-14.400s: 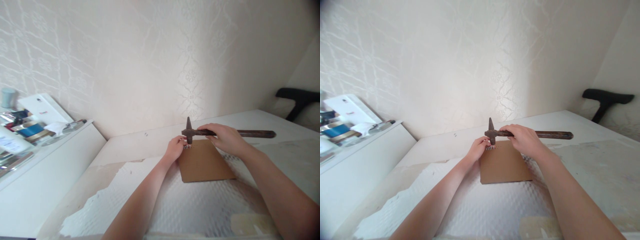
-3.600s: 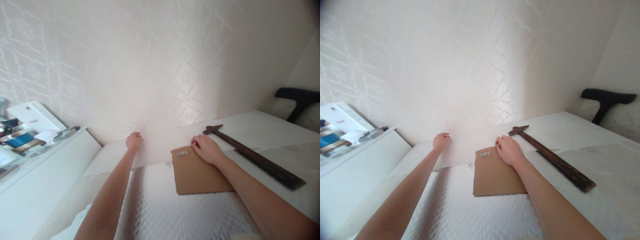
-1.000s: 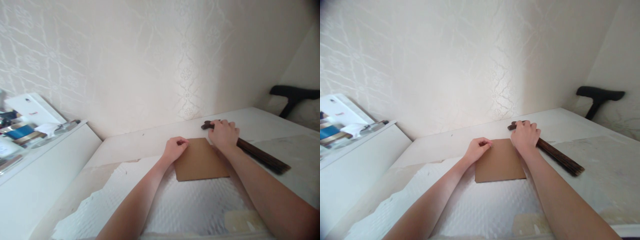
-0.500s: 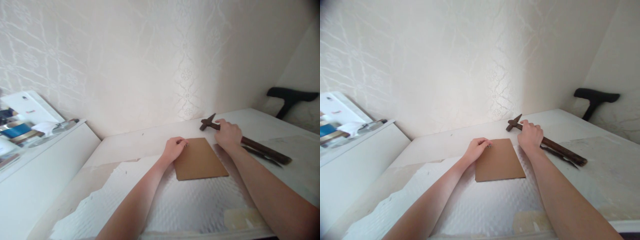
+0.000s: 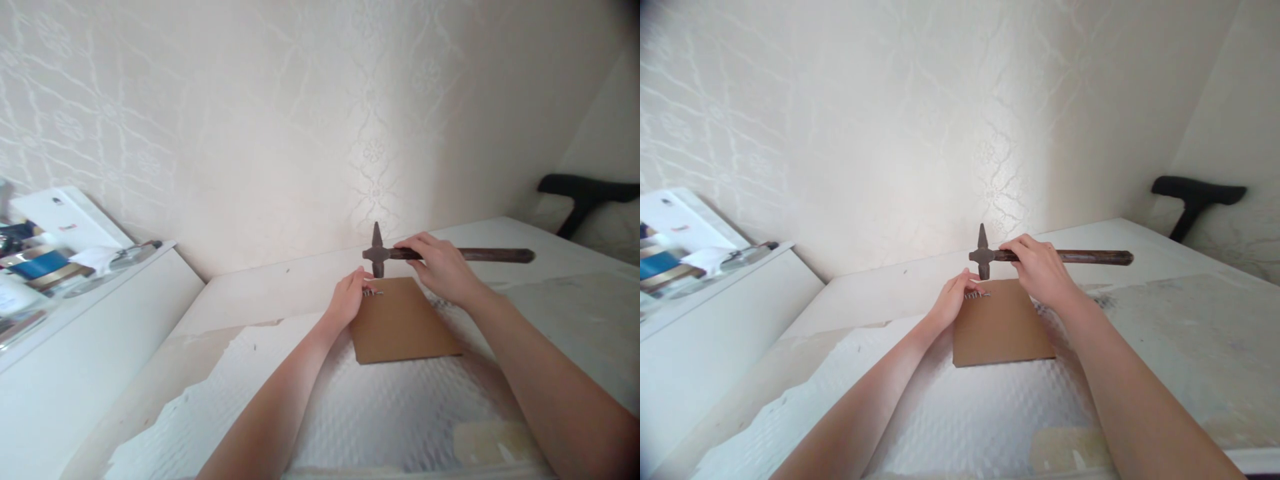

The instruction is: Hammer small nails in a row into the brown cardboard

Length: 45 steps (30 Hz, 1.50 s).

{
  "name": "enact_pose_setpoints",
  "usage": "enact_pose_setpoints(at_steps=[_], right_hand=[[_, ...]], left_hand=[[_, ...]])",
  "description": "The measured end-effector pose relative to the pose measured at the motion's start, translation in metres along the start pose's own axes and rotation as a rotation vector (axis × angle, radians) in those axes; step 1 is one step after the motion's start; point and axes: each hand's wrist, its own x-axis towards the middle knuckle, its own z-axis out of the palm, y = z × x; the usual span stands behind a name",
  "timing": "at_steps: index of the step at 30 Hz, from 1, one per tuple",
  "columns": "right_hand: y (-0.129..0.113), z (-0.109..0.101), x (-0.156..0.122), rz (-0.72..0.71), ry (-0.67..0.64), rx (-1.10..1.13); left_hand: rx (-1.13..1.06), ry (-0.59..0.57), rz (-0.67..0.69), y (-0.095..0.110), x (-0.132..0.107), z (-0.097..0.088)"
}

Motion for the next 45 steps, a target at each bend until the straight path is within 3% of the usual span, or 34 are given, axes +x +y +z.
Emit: enact_pose_setpoints(at_steps=[7, 12, 18, 33, 45], right_hand=[[-0.002, -0.007, 0.0, 0.064, 0.048, -0.065], [-0.005, -0.009, 0.001, 0.116, 0.094, -0.101], [-0.005, -0.008, 0.0, 0.11, 0.1, -0.109], [-0.005, -0.008, 0.0, 0.118, 0.065, -0.096], [-0.004, -0.008, -0.001, 0.11, 0.061, -0.106]], left_hand=[[0.054, -0.032, 0.034, -0.003, 0.001, 0.0], [0.262, -0.083, 0.118, -0.001, -0.002, 0.001], [0.423, -0.047, 0.17, 0.005, -0.007, 0.002], [0.095, -0.028, 0.065, -0.007, 0.0, 0.005], [0.089, -0.045, 0.021, -0.005, 0.0, 0.002]])
